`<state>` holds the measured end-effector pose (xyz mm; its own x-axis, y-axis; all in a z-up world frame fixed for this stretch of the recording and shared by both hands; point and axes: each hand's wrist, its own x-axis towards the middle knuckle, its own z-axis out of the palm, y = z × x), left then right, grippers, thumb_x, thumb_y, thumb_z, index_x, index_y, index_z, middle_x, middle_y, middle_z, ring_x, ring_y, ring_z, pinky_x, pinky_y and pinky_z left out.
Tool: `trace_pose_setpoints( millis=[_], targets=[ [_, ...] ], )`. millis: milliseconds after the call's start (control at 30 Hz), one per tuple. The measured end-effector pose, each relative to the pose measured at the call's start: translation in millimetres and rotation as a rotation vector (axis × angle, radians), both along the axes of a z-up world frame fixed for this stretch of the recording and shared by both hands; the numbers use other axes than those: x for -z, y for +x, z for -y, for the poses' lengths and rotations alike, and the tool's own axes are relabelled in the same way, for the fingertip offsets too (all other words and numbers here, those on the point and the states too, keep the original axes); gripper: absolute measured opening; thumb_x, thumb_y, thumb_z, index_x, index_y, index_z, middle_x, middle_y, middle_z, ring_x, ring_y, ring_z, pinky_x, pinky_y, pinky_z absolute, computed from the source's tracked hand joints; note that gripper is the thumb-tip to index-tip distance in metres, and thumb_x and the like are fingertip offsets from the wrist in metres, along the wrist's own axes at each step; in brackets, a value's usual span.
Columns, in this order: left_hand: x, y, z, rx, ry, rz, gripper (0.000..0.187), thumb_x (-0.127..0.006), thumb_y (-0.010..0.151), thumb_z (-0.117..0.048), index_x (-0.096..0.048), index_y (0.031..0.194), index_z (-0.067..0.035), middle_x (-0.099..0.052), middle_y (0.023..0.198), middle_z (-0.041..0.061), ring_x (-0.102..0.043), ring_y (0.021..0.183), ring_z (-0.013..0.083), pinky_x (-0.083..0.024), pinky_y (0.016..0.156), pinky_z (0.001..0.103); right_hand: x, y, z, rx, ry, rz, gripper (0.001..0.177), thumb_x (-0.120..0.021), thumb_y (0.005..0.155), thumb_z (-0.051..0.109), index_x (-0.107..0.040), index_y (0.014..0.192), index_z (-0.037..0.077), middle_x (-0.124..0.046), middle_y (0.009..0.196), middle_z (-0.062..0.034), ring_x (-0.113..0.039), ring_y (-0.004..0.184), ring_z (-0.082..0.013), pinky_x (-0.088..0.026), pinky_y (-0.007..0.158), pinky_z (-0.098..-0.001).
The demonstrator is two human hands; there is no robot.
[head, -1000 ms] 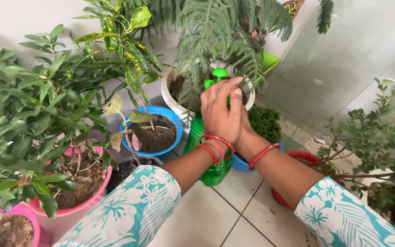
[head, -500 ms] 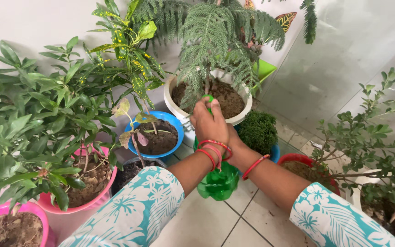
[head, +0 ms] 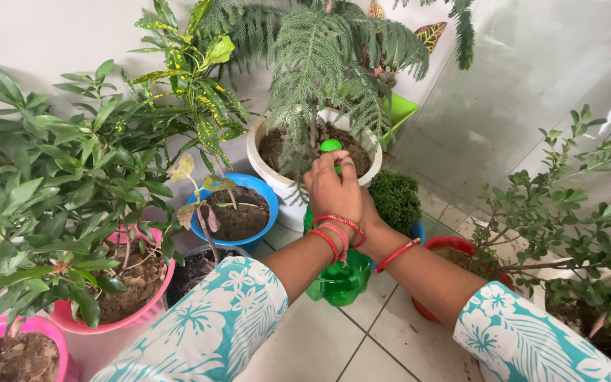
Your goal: The person uses a green spray bottle to mist several potted plants arranged on a tiled floor. They move the bottle from one plant to another, spraying the leaves and soil of each pot in sequence.
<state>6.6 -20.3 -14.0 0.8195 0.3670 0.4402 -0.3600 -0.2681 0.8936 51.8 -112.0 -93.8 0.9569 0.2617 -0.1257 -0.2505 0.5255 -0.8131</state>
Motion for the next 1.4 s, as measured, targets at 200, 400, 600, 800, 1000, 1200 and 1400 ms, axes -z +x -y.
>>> trace_pose_setpoints(
  millis=[200,400,600,800,1000,1200,1400],
  targets=[
    [-8,-3,3,0.032,-0.004,0.013,0.021,-0.059,0.094,-0.022,-0.071,0.107,-0.01,-0.068,0.113,0.011,-0.057,0.11,0.0342,-0.045,0.099,0.044,5,6,5,-0.005,0.171,0.056,0.027,-0.04,0.11,0.033,-0.058,0.116,0.013,-0.061,0.102,-0.0032,-0.06,0.092,-0.0174,-0.052,0.08,-0.0343],
    [-20,-5,5,0.048,-0.027,0.056,0.02,-0.06,0.094,-0.022,-0.07,0.107,-0.011,-0.068,0.113,0.009,-0.058,0.112,0.0331,-0.045,0.1,0.043,-5,13,7,-0.059,0.216,0.15,0.029,-0.041,0.11,0.034,-0.057,0.123,0.013,-0.059,0.111,-0.0033,-0.058,0.102,-0.0165,-0.051,0.088,-0.0317],
    [-31,-12,5,0.092,0.049,0.184,0.022,-0.06,0.094,-0.019,-0.068,0.113,-0.01,-0.064,0.12,0.012,-0.055,0.119,0.0343,-0.043,0.106,0.043,-25,14,6,-0.111,0.21,0.453,0.022,-0.042,0.112,0.028,-0.058,0.118,0.013,-0.055,0.111,-0.0019,-0.053,0.107,-0.0159,-0.046,0.096,-0.0318],
    [-42,-12,5,0.134,0.063,0.295,0.037,-0.069,0.087,-0.023,-0.064,0.122,-0.011,-0.059,0.131,0.011,-0.052,0.126,0.0341,-0.041,0.109,0.045,-54,4,-6,-0.068,0.068,0.779,0.022,-0.049,0.11,0.037,-0.054,0.116,0.017,-0.049,0.107,-0.0023,-0.047,0.106,-0.018,-0.042,0.093,-0.0363],
    [-29,-8,0,0.147,0.119,0.237,0.046,-0.074,0.08,-0.027,-0.065,0.123,-0.013,-0.059,0.132,0.009,-0.052,0.128,0.0333,-0.04,0.109,0.045,-53,1,-19,-0.072,0.201,0.541,0.04,-0.049,0.095,0.054,-0.055,0.12,0.024,-0.049,0.118,0.0005,-0.047,0.112,-0.0206,-0.041,0.092,-0.0392],
    [-16,3,-9,0.181,0.152,0.246,0.028,-0.06,0.099,-0.031,-0.067,0.121,-0.015,-0.064,0.132,0.006,-0.054,0.13,0.0305,-0.04,0.111,0.045,-35,11,-13,-0.159,0.173,0.634,0.024,-0.044,0.114,0.043,-0.053,0.11,0.021,-0.049,0.113,-0.002,-0.048,0.114,-0.0214,-0.043,0.101,-0.0425],
    [-16,2,-13,0.22,0.211,0.325,0.03,-0.053,0.105,-0.035,-0.066,0.123,-0.015,-0.062,0.139,0.005,-0.053,0.133,0.0302,-0.038,0.111,0.047,-41,7,-13,-0.105,0.135,0.636,0.023,-0.041,0.113,0.038,-0.052,0.112,0.018,-0.048,0.113,-0.0038,-0.048,0.111,-0.0221,-0.043,0.101,-0.0426]
  ],
)
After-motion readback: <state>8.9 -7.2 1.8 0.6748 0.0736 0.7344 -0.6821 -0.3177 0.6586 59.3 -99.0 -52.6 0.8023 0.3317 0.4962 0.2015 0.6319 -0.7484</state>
